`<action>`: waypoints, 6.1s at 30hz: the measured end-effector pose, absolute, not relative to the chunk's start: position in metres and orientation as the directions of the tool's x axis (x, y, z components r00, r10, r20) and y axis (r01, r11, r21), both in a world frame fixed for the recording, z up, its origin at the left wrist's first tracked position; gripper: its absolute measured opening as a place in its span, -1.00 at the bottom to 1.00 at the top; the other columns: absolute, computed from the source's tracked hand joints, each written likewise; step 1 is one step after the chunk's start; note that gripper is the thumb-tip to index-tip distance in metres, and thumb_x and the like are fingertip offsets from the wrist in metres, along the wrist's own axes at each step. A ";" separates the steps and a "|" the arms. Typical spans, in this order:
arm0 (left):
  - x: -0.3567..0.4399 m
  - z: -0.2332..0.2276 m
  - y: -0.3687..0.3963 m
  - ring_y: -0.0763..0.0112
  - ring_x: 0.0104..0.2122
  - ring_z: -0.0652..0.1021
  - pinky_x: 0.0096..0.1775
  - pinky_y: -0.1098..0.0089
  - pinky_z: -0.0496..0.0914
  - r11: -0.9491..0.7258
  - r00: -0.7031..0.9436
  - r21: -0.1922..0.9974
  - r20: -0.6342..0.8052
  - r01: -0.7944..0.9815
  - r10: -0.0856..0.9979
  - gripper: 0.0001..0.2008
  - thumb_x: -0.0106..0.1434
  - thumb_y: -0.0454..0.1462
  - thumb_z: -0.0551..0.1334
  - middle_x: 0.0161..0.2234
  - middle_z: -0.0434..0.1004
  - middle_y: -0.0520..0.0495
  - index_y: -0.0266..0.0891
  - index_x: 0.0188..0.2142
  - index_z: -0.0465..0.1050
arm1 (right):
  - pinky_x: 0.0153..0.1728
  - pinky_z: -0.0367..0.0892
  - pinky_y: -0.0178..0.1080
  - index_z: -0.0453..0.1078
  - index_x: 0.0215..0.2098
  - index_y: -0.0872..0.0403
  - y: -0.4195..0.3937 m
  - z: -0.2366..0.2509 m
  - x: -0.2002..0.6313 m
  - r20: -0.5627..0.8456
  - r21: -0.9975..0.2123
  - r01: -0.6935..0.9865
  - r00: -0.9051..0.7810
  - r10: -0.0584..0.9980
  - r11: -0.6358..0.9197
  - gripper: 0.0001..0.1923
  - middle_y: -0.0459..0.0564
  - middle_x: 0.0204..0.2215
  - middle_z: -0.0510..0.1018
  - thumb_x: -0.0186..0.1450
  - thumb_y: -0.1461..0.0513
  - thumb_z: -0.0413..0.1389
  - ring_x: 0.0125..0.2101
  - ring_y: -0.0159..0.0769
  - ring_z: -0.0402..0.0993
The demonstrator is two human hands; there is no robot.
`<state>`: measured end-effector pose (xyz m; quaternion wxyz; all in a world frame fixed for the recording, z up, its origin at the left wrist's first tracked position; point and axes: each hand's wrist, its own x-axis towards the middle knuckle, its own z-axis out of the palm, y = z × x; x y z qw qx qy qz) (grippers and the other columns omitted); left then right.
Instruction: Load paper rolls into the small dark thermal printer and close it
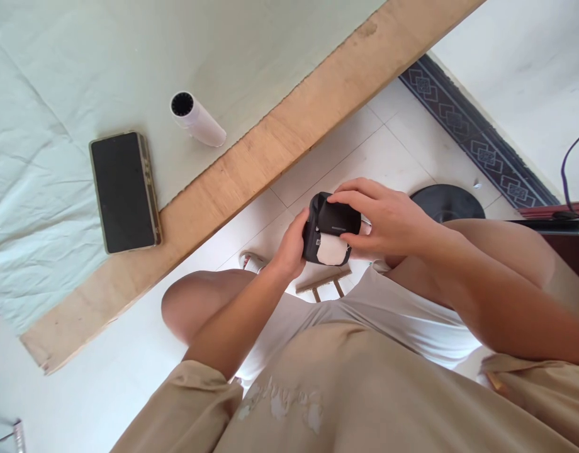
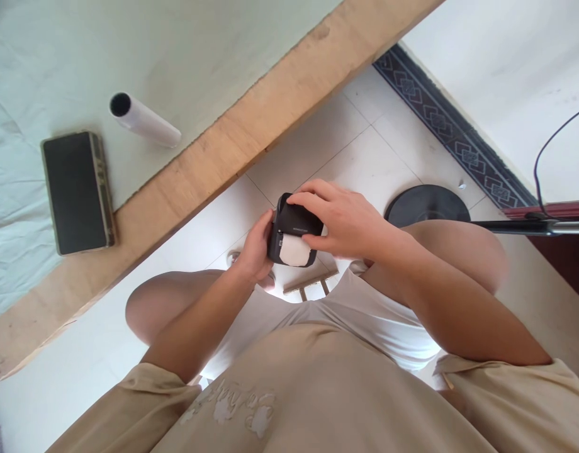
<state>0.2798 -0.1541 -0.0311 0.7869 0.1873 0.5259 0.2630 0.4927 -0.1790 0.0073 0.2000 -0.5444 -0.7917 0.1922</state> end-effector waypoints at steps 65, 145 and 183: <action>0.283 0.000 -0.156 0.41 -0.39 0.51 -0.31 0.42 0.37 0.783 0.283 0.604 -0.732 -0.152 0.620 -0.72 0.54 -0.09 0.29 -0.40 0.52 0.04 -0.21 -0.25 0.55 | 0.24 0.48 0.10 0.40 0.22 -0.13 0.006 0.068 0.436 0.197 -0.569 0.800 -0.091 0.976 0.189 -0.47 0.13 0.21 0.53 0.30 0.31 0.14 0.08 -0.01 0.52; 0.268 -0.018 -0.158 0.07 0.00 0.68 -0.02 0.23 0.55 0.669 0.441 0.722 -0.549 -0.177 0.709 -0.28 -0.09 -0.15 0.66 -0.06 0.69 -0.07 -0.08 0.08 0.53 | 0.05 0.57 -0.02 0.43 0.23 -0.04 -0.172 0.002 0.481 -0.211 -0.921 0.338 -0.009 0.977 -0.195 -0.40 0.09 0.12 0.64 0.31 -0.06 0.33 0.00 -0.10 0.62; 0.282 -0.031 -0.161 0.29 -0.16 0.63 -0.05 0.29 0.53 0.686 0.342 0.699 -0.606 -0.204 0.718 -0.25 0.02 0.24 0.66 -0.20 0.66 0.00 -0.19 -0.05 0.57 | -0.33 0.05 -0.19 0.64 0.08 -0.02 -0.179 0.023 0.454 -0.343 -0.152 0.985 -0.127 0.931 0.078 -0.68 0.01 0.11 0.72 0.54 0.27 0.06 -0.15 -0.21 0.67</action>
